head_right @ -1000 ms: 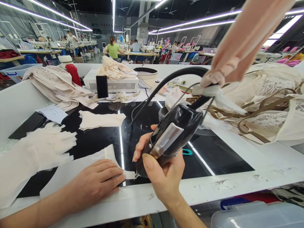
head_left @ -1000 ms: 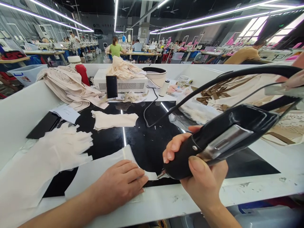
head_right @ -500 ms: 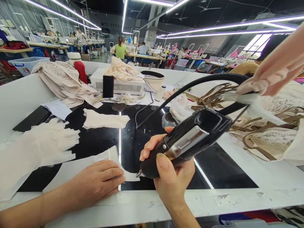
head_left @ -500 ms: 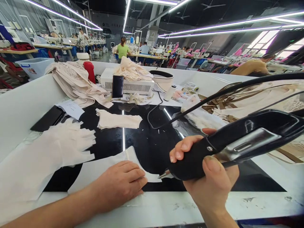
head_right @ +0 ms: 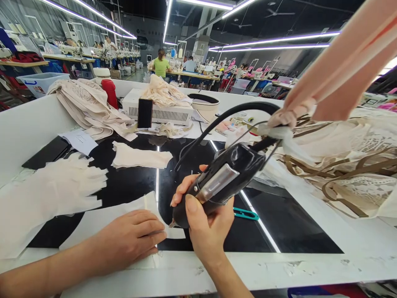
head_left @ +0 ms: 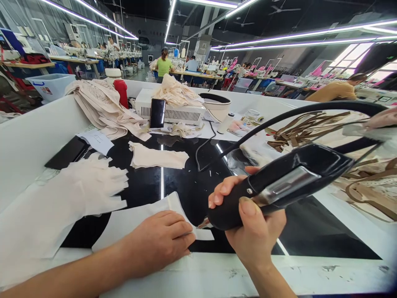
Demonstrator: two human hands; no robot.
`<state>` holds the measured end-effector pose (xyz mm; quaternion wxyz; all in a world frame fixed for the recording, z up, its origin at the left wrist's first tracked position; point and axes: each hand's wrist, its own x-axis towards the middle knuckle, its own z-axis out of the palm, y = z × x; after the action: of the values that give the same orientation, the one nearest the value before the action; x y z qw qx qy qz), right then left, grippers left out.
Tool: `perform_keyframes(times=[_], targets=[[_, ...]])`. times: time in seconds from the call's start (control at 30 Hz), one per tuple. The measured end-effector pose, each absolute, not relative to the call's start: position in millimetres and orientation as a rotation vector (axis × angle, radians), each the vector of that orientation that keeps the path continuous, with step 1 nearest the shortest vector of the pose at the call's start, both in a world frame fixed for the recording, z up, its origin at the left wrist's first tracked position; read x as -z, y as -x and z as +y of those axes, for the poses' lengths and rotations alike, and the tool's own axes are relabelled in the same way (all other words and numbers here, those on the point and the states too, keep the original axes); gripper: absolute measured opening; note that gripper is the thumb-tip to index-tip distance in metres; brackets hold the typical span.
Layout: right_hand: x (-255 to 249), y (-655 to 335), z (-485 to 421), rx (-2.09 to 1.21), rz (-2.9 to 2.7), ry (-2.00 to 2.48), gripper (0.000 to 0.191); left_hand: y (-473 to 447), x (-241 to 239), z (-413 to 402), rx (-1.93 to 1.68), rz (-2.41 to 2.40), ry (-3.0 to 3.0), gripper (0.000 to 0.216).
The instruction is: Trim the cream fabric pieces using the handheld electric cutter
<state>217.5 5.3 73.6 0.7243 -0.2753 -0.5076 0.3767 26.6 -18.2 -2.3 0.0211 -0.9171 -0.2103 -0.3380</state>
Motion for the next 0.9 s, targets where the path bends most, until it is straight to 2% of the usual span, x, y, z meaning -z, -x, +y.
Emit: perform_keyframes(times=[0.23,0.53,0.9], targets=[[-77,-229,4,-0.781,-1.108,0.596,0.04,-25,6,-18,0.926,-0.639,2.874,0.012],[-75,-231,5,-0.752,-1.138,0.627,0.034,-26,4,-18,1.068,-0.647,2.864,0.017],[-79,-230,1,-0.773,-1.096,0.583,0.039,-25,5,-18,1.03,-0.644,2.861,0.017]])
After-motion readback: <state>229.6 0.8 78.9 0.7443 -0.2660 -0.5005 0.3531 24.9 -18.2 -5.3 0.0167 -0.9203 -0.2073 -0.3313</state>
